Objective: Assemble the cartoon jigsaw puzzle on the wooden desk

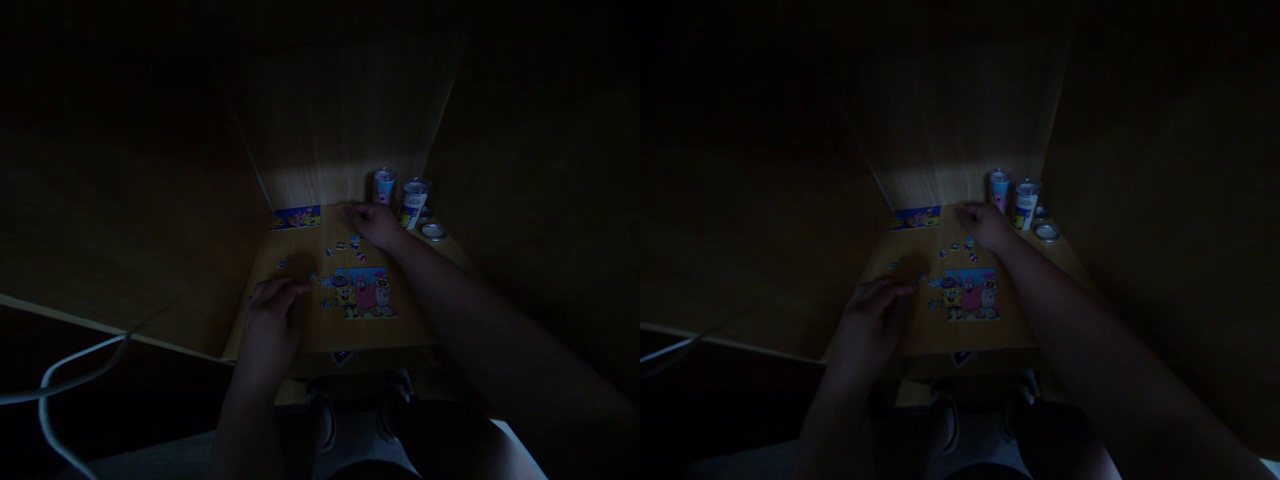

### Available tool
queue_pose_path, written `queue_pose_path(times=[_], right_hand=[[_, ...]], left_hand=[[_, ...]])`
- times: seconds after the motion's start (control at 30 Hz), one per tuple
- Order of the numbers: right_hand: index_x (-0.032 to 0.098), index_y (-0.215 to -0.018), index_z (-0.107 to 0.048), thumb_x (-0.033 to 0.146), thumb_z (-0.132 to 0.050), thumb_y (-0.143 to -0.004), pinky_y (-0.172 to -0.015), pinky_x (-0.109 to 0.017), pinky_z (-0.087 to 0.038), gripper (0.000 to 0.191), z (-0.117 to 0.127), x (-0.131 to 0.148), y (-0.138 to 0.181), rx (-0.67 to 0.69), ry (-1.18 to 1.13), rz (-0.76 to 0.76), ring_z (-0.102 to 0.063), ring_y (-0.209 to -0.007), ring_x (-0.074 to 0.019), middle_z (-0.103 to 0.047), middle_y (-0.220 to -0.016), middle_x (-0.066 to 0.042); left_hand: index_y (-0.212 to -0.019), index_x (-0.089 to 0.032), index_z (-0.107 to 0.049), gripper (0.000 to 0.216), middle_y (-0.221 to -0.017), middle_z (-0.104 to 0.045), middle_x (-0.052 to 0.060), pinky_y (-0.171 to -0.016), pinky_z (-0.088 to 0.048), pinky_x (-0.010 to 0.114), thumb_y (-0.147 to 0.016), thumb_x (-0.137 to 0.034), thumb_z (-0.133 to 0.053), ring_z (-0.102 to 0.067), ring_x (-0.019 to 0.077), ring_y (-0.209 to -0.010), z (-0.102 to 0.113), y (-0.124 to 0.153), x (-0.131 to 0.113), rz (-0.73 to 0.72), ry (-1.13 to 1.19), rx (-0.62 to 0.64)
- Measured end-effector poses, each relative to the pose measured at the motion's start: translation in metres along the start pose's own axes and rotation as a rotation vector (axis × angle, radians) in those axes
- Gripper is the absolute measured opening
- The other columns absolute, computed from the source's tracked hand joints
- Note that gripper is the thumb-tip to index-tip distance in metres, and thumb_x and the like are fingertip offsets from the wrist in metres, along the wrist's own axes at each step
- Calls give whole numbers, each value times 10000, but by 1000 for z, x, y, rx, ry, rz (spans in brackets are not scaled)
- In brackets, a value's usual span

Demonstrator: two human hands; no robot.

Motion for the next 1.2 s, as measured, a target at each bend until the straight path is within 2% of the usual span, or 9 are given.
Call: queue_pose_path(times=[0.2, 0.37, 0.47, 0.57, 0.67, 0.8, 0.9, 1.07, 1.2], right_hand=[[206, -684, -572, 634, -458, -1021, -583, -310, -313, 556, 1, 4, 1, 0, 16, 6, -460, -585, -146, -482, -581, 15], [208, -674, -547, 595, -458, -1022, -577, -311, -301, 529, -1, 3, 0, 6, 14, 27, -447, -568, -137, -471, -588, 20], [211, -658, -530, 622, -467, -1017, -572, -312, -290, 550, -3, 1, 0, 24, 20, 34, -432, -559, -135, -453, -576, 23], [209, -656, -532, 644, -482, -1011, -575, -314, -288, 564, -3, 0, 0, 29, 26, 38, -438, -568, -137, -472, -583, 18], [208, -669, -554, 645, -484, -1011, -581, -316, -299, 560, -2, 2, 1, 35, 31, 36, -452, -578, -142, -495, -588, 13], [212, -670, -542, 632, -483, -1015, -583, -313, -306, 547, -2, 4, 3, 57, 32, 20, -437, -582, -138, -485, -593, 18], [214, -666, -532, 629, -494, -1015, -581, -314, -301, 544, -3, 4, 3, 67, 42, 21, -431, -579, -135, -475, -585, 23], [213, -666, -524, 596, -484, -1027, -575, -313, -303, 528, -3, 4, 3, 69, 57, 39, -440, -563, -132, -471, -579, 25], [211, -683, -553, 597, -480, -1024, -580, -315, -310, 520, -3, 6, 3, 82, 69, 39, -456, -573, -141, -495, -585, 14]], left_hand=[[-1123, -297, -765, 164, -1199, -737, 40, -1019, -510, 447, -1027, -235, -647, -643, 260, -1158, -7, 1, -9, -105, 61, 75], [-1098, -279, -756, 150, -1188, -737, 48, -1022, -510, 456, -1009, -225, -649, -646, 273, -1157, -7, -1, -12, -98, 45, 80], [-1134, -266, -746, 247, -1198, -733, 60, -1028, -516, 473, -998, -155, -573, -644, 284, -1168, -5, -2, -5, -34, 38, 54], [-1154, -252, -740, 413, -1247, -714, 72, -1063, -516, 498, -882, -28, -524, -640, 296, -1188, -3, 0, 5, 75, 22, -14], [-1153, -240, -739, 480, -1272, -699, 86, -1079, -518, 520, -809, 9, -516, -634, 315, -1195, -2, 2, 13, 155, -26, -68], [-1248, -250, -722, 578, -1411, -644, 90, -1159, -467, 550, -777, 23, -531, -572, 331, -1336, -5, 2, 9, 50, -60, -15], [-1246, -252, -715, 515, -1463, -626, 92, -1189, -433, 571, -818, -9, -564, -545, 344, -1374, -10, 2, 5, -13, -100, 20], [-1331, -215, -672, 442, -1457, -624, 145, -1176, -424, 623, -912, -102, -584, -544, 388, -1356, -11, 2, 4, 59, -166, -25], [-1309, -234, -678, 330, -1474, -608, 128, -1191, -438, 577, -1000, -163, -587, -540, 341, -1387, -10, 2, 1, 13, -76, -30]])
Point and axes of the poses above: each hand's wrist, its own y-axis away from the middle knuckle, its own z-axis out of the back of the hand, x = y × z, the point moved 3 cm from there along -y, towards the middle knuckle
